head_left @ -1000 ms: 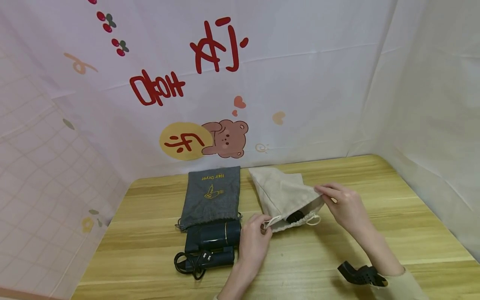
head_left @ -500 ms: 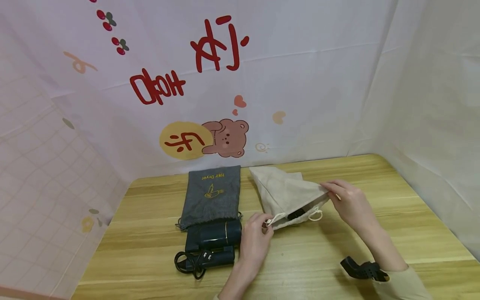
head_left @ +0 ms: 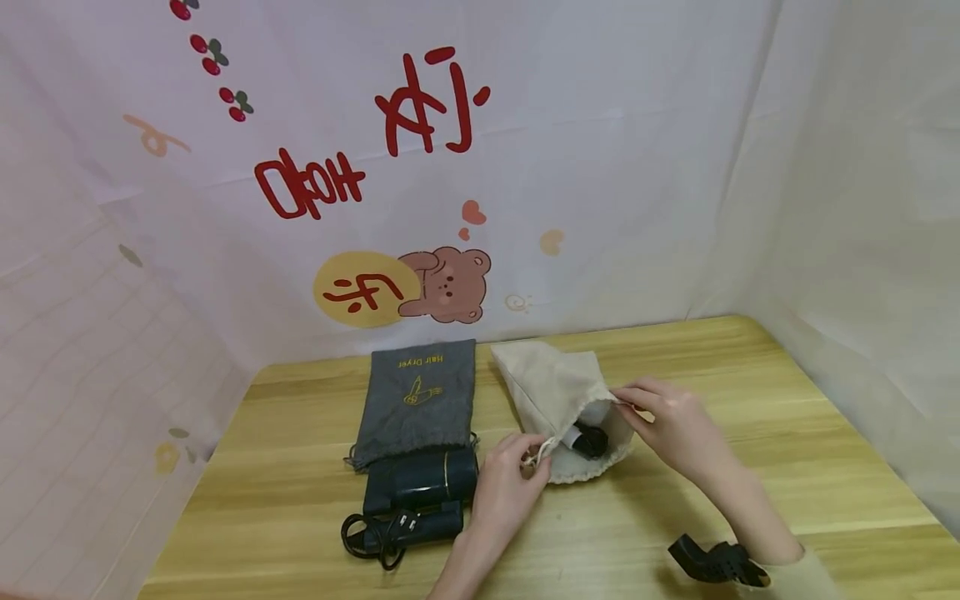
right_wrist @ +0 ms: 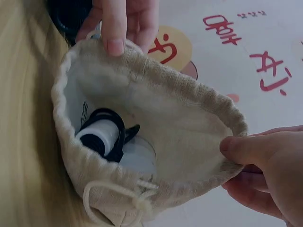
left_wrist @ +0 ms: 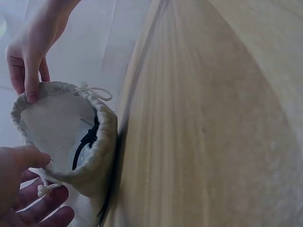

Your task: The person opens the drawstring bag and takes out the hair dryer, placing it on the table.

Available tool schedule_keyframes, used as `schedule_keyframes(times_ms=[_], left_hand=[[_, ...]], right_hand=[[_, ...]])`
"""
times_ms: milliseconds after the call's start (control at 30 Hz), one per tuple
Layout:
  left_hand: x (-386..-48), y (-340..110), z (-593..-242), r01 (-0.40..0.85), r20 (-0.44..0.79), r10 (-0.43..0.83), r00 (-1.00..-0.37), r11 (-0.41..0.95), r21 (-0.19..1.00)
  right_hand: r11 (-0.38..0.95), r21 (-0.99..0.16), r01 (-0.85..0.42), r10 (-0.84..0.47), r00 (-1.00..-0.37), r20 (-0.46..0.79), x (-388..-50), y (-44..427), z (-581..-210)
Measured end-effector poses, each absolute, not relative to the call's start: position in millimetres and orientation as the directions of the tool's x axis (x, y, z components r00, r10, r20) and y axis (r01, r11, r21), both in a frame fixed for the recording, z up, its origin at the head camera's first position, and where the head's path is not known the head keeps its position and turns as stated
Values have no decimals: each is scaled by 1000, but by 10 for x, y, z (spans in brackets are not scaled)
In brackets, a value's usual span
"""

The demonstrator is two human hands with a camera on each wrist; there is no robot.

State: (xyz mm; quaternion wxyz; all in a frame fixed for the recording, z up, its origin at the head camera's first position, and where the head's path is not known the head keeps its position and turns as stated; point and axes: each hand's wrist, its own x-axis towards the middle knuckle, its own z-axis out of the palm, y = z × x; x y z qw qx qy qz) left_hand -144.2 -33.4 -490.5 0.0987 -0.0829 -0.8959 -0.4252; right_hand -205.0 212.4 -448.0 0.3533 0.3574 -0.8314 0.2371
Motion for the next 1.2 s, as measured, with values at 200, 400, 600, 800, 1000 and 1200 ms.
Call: schedule_keyframes(times_ms=[200,400,600,800,1000,1200], left_hand=[[-1449,-367,-4874,219,224,74,-972,630,745],[-1444,-363,-4777,214,215,72,-974,605,767],[-1424,-383,-4690,235,230,87,-969,604,762],[-1453,-376,-4561,297,253,163,-954,644,705],[-1548,-342,-4401,371,268,260,-928,721,585],[-1624,-261,-4320,433,260,348,-901,775,461]], right_hand=[[616,-110,-780,-487,-487,725,-2003,2066,-4453],[645,-120,-755,-510,-541,669,-1937,2093,-4412],[688,-150,-710,-472,-595,651,-1871,2149,-4404],[698,-159,-699,-428,-585,689,-1742,2225,-4395],[653,-125,-747,-453,-517,726,-1644,2247,-4423],[637,-93,-765,-480,-488,729,-1613,2216,-4512]])
